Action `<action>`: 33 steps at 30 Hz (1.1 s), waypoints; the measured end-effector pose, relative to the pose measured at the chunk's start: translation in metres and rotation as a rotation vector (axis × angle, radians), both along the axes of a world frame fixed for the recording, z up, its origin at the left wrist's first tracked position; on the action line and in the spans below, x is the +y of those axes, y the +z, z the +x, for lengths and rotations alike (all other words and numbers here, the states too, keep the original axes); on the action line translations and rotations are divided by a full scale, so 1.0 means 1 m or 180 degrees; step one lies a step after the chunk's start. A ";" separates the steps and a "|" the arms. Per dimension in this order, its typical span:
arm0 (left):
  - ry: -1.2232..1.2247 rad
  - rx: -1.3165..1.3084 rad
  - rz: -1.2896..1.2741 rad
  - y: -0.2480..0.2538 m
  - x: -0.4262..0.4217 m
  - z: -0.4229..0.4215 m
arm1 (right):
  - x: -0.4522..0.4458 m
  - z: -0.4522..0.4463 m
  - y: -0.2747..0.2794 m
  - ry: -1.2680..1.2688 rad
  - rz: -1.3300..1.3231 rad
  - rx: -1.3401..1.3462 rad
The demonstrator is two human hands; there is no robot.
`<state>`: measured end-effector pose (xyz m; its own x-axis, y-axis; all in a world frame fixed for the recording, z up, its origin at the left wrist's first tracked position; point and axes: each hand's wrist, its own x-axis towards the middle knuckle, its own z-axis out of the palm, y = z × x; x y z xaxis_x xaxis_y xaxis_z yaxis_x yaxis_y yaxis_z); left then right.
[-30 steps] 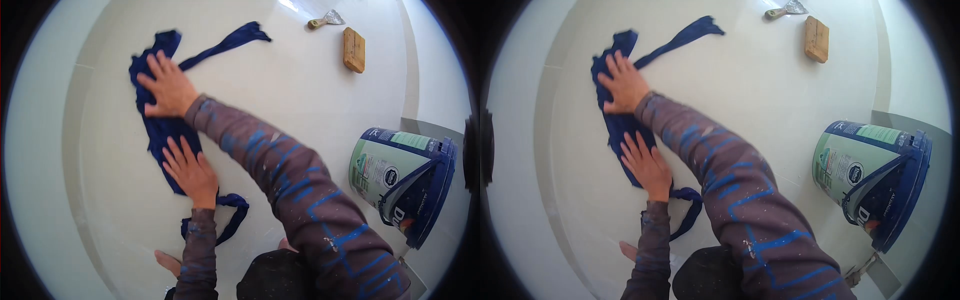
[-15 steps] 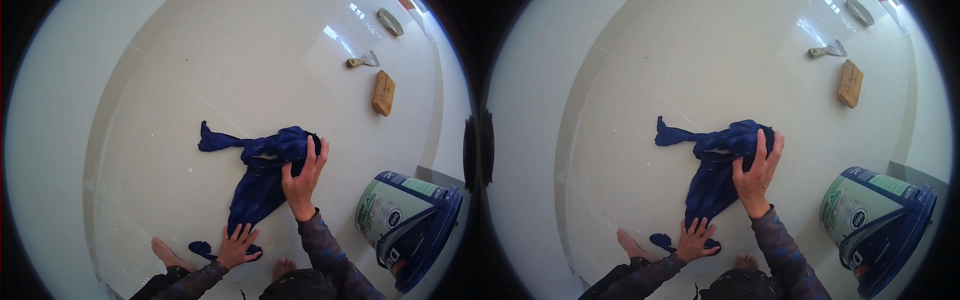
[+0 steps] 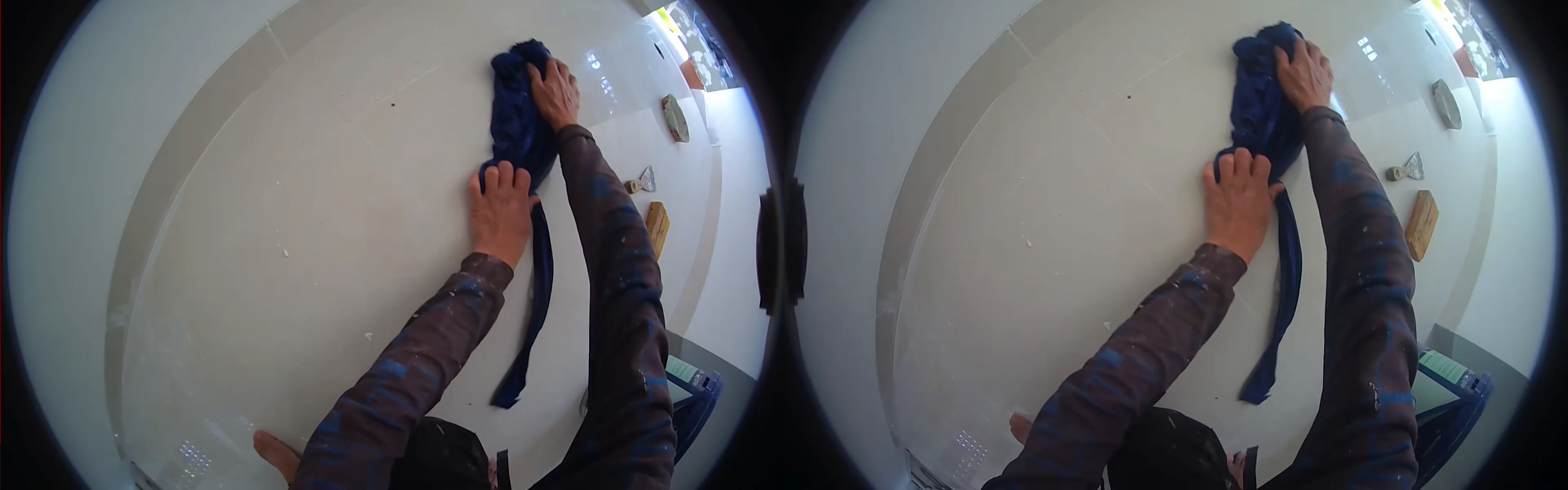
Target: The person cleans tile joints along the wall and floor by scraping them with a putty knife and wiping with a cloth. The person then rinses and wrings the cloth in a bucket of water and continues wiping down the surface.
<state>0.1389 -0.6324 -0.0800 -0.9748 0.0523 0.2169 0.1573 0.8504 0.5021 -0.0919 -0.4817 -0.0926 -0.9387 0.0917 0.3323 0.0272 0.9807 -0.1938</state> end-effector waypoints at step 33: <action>0.0546 -0.0392 0.0639 0.090 -0.189 0.125 | -0.215 0.136 0.024 0.0231 -0.1243 0.0301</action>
